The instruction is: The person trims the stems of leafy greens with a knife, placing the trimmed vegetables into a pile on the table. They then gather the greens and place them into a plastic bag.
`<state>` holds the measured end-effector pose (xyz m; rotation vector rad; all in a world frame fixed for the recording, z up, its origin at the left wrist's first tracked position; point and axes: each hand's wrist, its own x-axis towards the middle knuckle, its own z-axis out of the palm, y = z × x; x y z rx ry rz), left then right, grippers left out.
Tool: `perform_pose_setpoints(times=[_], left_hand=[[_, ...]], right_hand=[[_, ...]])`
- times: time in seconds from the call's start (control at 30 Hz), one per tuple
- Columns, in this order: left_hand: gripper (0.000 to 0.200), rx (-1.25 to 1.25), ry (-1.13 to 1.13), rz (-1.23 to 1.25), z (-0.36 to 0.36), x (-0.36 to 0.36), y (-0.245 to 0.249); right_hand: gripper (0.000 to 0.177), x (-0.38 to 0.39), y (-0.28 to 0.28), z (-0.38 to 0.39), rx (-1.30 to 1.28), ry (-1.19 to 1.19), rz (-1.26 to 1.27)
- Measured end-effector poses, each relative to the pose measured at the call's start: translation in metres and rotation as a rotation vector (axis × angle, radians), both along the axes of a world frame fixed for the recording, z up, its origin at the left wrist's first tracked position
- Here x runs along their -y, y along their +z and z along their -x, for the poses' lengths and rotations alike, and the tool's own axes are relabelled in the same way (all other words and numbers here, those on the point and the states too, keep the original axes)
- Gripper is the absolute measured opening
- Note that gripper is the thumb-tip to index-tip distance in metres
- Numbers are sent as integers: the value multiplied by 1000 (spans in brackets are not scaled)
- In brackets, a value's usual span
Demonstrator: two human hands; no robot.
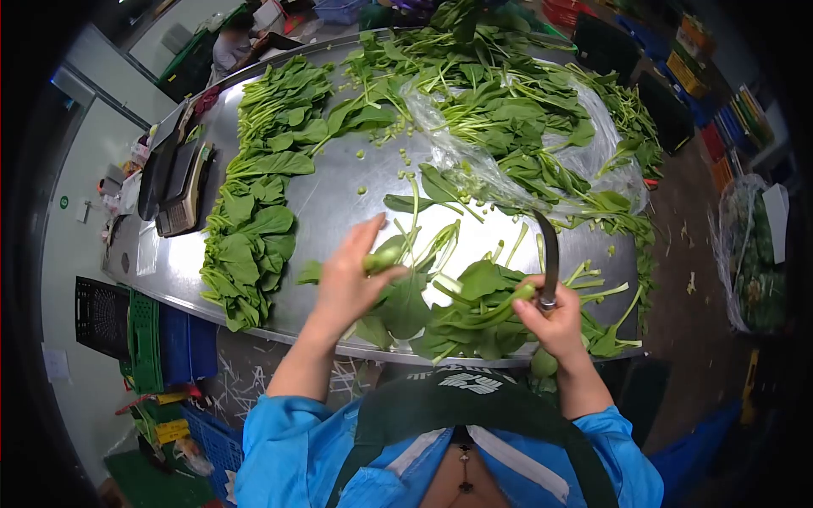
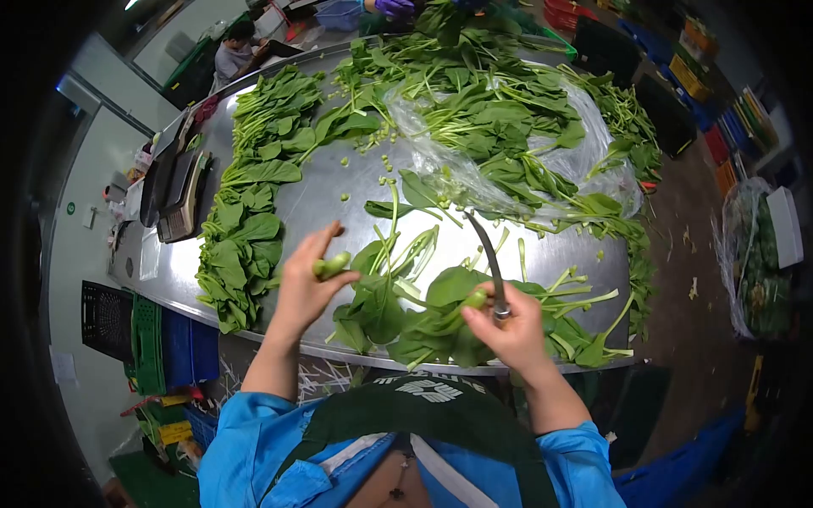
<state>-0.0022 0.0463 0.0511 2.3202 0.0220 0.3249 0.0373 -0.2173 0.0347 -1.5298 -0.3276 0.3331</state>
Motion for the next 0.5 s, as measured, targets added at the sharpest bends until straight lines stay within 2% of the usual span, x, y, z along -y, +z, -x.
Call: perform_pose_setpoints(times=[0.07,0.1,0.13,0.2,0.23,0.27,0.3,0.33,0.4,0.43,0.5], left_hand=[[51,66,-79,51,5,-4,10],[50,-86,-223,258,10,5,15],[47,-41,-300,218,13,14,12],[42,-164,-298,308,13,19,11],[42,-159,-292,307,14,11,6],[38,-193,-190,392,18,-4,-2],[34,-224,-87,476,23,-19,-5],[28,-320,-22,693,29,-33,-4],[29,-112,-28,910,35,-46,-6],[34,-89,-30,1033,37,-49,-7],[36,-152,-30,1008,41,-58,-17]], right_hand=[[18,-9,6,1,-77,-13,-61],[18,-20,6,0,18,75,12],[19,-32,7,0,119,165,84],[26,-58,15,-2,175,258,76],[28,-68,9,-13,32,213,66],[29,-80,-7,-29,-114,167,56],[35,-91,-36,-56,-131,71,234],[40,-101,-74,-87,-142,-29,409],[57,-116,-150,-126,-81,-109,672],[64,-122,-169,-130,-93,-105,774],[73,-129,-185,-129,-82,-57,909]])
